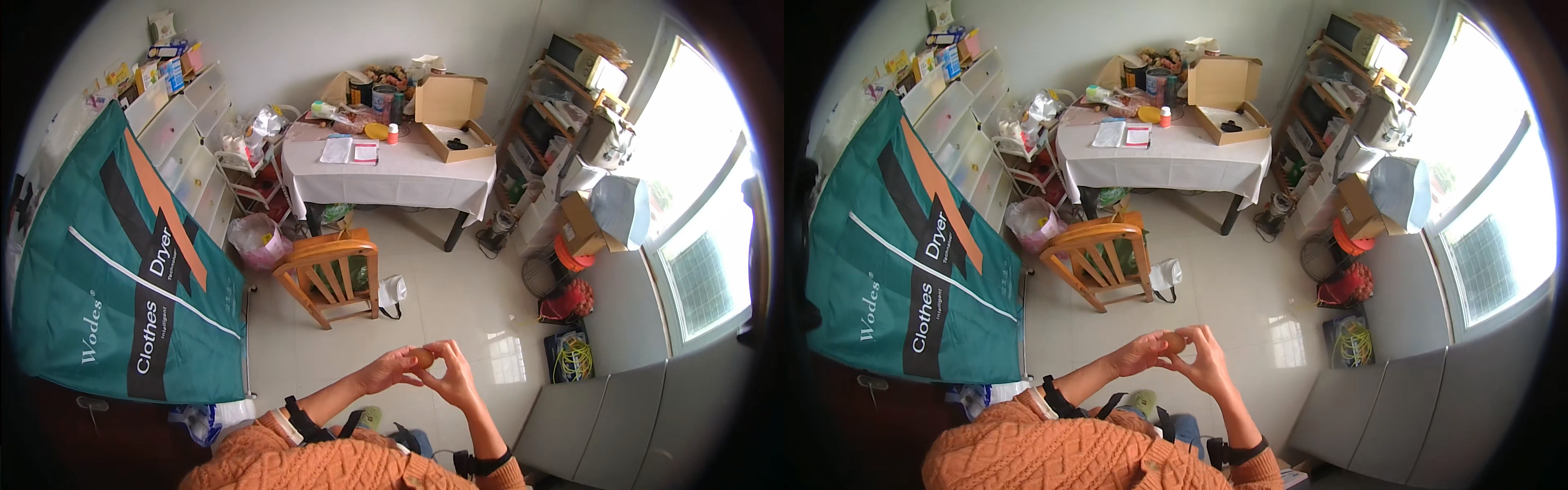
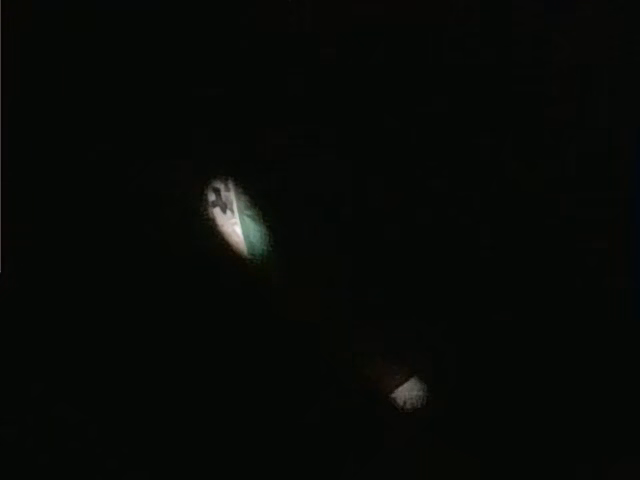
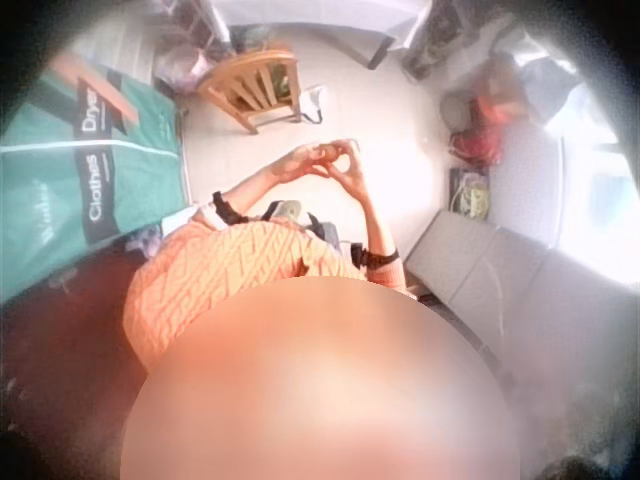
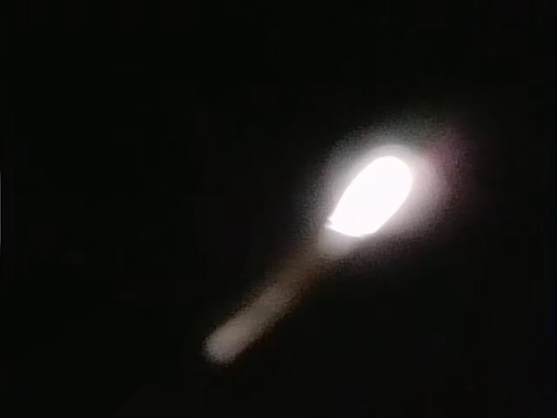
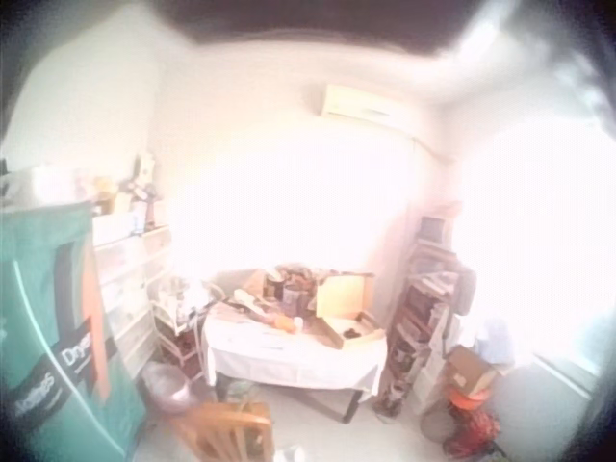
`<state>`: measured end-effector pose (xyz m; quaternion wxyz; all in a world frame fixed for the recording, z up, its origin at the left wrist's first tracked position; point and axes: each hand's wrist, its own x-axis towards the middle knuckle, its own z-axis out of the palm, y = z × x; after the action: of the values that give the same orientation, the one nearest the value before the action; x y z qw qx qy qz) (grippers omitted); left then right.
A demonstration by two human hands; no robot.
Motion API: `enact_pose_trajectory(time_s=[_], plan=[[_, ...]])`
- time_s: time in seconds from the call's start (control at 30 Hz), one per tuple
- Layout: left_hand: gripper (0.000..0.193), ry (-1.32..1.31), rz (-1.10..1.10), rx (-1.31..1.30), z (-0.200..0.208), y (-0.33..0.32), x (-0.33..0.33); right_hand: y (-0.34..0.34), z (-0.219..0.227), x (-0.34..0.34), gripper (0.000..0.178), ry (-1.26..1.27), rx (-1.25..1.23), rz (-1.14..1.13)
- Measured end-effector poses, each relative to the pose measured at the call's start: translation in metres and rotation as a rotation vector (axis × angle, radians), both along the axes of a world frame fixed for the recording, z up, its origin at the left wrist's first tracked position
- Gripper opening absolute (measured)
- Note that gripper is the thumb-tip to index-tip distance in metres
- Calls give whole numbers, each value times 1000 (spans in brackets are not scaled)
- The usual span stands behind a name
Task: The person washes their hands, then places a small round food item into a steamer. They retrieve an egg from a carton, wash it, and place it in the steamer. Finally, they take a wrapped item from the refrigerator and place it on a table.
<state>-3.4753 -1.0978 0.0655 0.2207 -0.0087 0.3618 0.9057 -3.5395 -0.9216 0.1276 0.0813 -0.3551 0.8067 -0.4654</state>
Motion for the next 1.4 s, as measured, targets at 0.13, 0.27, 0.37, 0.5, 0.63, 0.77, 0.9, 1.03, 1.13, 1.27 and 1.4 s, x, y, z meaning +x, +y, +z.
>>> enact_pose_trajectory(time_s=[0.13, 0.27, 0.37, 0.5, 0.63, 0.77, 0.9, 1.03, 1.13, 1.27, 1.4], plan=[[57, 12, 141, -28, -5, -15, -34, -23, 0, -56, 45, 14, -33, 145], [41, 111, 387, -80, -14, -35, -98, -19, -5, -145, 49, -4, -89, 217], [36, 106, 592, -57, -7, -55, -158, -8, -2, -235, 44, -71, -144, 168], [45, 91, 795, 35, 10, -72, -238, 1, 3, -345, 26, -284, -189, 1], [44, 85, 919, 24, 12, -71, -298, -11, 0, -443, 24, -419, -164, 68], [46, 48, 989, -25, 13, -79, -343, -60, 4, -515, 25, -530, -197, 178], [45, 22, 1055, 41, 13, -105, -394, -117, 11, -583, 23, -448, -252, 366], [46, 74, 1050, 48, 26, -139, -458, -176, 31, -635, 23, -540, -230, 378], [45, 110, 1058, 3, 40, -171, -505, -205, 47, -674, 23, -524, -218, 434], [47, 155, 1070, -40, 59, -215, -562, -241, 62, -732, 22, -538, -252, 496], [48, 179, 1138, -74, 59, -252, -619, -285, 65, -802, 22, -475, -249, 574]])
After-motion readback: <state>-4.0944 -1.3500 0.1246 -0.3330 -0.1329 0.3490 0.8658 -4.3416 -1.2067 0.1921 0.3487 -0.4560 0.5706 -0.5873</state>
